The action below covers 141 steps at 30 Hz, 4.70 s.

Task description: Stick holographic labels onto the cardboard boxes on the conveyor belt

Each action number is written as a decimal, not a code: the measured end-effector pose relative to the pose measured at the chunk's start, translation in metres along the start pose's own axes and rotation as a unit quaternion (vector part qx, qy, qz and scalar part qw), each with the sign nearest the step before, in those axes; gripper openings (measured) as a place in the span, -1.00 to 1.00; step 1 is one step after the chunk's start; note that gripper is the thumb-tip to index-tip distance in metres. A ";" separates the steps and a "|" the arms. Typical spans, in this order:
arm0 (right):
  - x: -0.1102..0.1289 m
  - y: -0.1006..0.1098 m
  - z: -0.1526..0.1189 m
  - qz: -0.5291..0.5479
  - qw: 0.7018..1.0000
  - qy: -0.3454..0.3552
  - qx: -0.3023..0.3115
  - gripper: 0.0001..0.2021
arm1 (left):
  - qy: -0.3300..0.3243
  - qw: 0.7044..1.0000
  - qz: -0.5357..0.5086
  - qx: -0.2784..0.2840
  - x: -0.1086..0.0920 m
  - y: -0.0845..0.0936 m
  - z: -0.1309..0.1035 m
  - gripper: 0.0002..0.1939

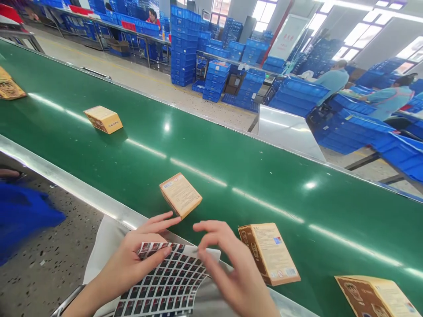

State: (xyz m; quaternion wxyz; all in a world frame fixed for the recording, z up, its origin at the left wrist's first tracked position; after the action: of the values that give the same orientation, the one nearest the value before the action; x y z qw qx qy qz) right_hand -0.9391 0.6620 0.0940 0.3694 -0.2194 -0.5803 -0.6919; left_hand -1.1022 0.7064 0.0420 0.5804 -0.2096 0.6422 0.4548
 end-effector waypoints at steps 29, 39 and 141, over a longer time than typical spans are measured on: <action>-0.087 -0.030 0.085 0.086 0.982 -0.157 0.058 -0.10 | -0.076 0.989 -0.040 0.120 -0.015 0.010 -0.012 -0.90; -0.086 -0.003 0.053 0.215 0.952 -0.175 -0.128 -0.53 | -0.104 0.978 0.075 0.164 -0.017 -0.020 -0.002 -0.87; 0.073 -0.025 0.009 -0.280 0.935 0.207 -0.060 -0.83 | 0.160 0.974 -0.135 -0.088 0.006 0.015 -0.017 -0.56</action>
State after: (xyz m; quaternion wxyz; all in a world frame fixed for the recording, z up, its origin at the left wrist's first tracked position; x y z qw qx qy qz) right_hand -1.0052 0.6539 0.1333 0.2589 0.0785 -0.4862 -0.8309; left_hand -1.1253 0.7012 0.0397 0.5054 -0.4145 0.6499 0.3877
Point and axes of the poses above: each hand's wrist, its own z-axis towards the middle knuckle, its own y-axis out of the back of the hand, x = y × z, the point moved 10 cm from there along z, towards the middle knuckle, and after that the axes turned 2 degrees about -z, right-handed, at the moved point
